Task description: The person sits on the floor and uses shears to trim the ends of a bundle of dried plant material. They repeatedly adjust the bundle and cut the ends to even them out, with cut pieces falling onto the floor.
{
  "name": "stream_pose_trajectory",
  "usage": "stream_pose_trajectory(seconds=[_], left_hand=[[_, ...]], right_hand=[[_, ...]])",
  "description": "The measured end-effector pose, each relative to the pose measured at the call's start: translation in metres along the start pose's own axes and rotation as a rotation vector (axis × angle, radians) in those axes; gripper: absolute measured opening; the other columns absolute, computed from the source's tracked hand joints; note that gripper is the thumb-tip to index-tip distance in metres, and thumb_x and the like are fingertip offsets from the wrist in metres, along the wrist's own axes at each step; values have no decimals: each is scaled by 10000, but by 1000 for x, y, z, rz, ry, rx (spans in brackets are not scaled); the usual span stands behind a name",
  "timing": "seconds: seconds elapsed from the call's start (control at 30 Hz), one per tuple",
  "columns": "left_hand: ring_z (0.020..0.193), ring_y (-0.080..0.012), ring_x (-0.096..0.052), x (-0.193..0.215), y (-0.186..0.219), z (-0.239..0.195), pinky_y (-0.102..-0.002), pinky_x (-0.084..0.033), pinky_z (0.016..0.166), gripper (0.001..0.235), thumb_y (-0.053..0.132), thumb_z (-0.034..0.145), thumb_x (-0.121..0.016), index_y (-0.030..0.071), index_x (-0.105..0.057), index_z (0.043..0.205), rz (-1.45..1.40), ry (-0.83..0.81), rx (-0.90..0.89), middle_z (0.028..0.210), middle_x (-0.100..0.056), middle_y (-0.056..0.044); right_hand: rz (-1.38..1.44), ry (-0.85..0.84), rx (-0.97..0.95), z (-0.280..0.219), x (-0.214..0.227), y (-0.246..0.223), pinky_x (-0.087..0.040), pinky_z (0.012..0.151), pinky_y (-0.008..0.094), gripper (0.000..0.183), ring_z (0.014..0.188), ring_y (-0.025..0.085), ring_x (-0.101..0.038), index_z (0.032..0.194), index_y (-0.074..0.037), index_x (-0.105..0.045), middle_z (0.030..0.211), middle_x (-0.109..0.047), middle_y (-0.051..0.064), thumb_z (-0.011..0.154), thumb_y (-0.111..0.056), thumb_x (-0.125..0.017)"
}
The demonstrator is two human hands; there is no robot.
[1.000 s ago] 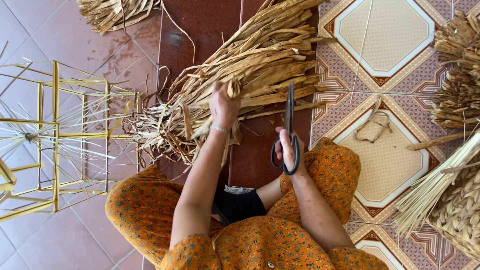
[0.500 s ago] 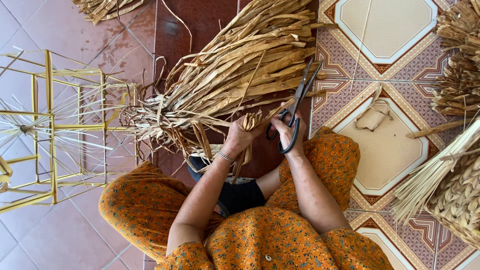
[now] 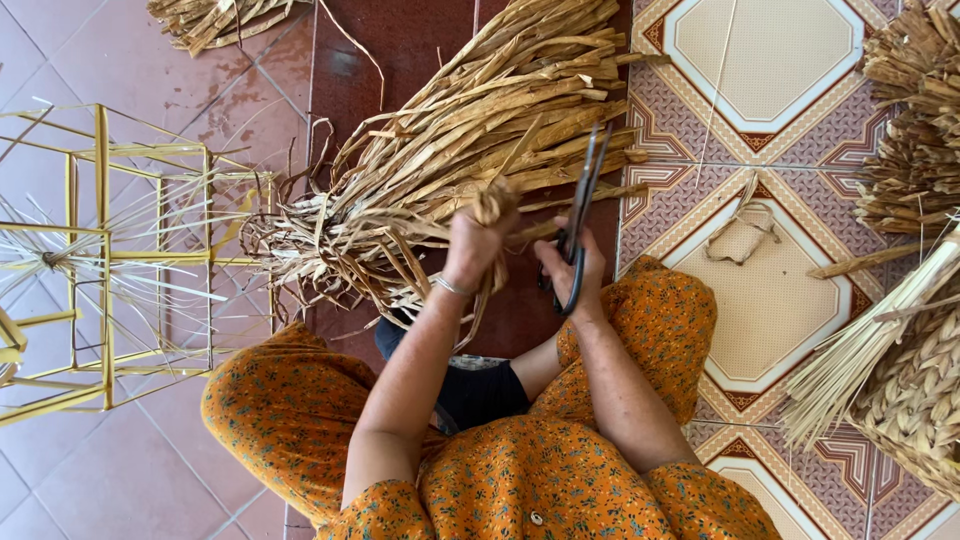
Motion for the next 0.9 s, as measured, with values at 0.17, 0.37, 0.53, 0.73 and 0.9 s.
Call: stream_pose_trajectory(seconds=[0.17, 0.37, 0.53, 0.73, 0.9], left_hand=[[755, -112, -747, 45, -9, 57, -300, -645, 649, 250, 227, 864, -821, 111, -719, 1061, 386, 248, -58, 963, -791, -61], [699, -217, -755, -14, -33, 104, -374, -615, 628, 244, 254, 840, -803, 161, -713, 1046, 734, 224, -1, 841, -771, -80], [803, -313, -743, -59, -29, 111, -451, -592, 717, 233, 333, 837, -786, 169, -723, 990, 920, 226, -153, 870, -762, -116], [731, -304, -722, -77, -4, 106, -457, -562, 628, 395, 368, 642, -897, 139, -737, 920, 978, 242, -225, 944, -695, -134], [731, -229, -720, -59, 9, 98, -372, -592, 649, 351, 341, 833, -800, 124, -672, 1078, 686, 128, -1, 912, -689, -76]], right_hand=[[222, 76, -73, 4, 10, 10, -510, 529, 223, 455, 621, 100, -631, 1271, 1, -589, 767, -622, 19, 893, -146, -797], [210, 95, -205, 2, 11, 24, -478, 488, 233, 411, 578, 105, -614, 1223, 15, -607, 729, -637, 38, 879, -129, -777], [248, 112, -187, 0, 15, 27, -447, 485, 230, 381, 575, 97, -590, 1211, 19, -615, 746, -647, 43, 890, -118, -769], [242, 116, -176, -1, 15, 29, -429, 470, 234, 387, 538, 95, -556, 1200, 17, -619, 725, -638, 45, 881, -137, -774], [129, 105, -214, -4, 19, 27, -420, 472, 240, 396, 525, 96, -529, 1221, 11, -618, 696, -616, 43, 922, -221, -734]])
Point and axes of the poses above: each hand's wrist, its own z-axis towards the middle knuckle, its own x-axis out of the back of the hand, y = z × x, the point moved 10 cm from there along z, towards the middle knuckle
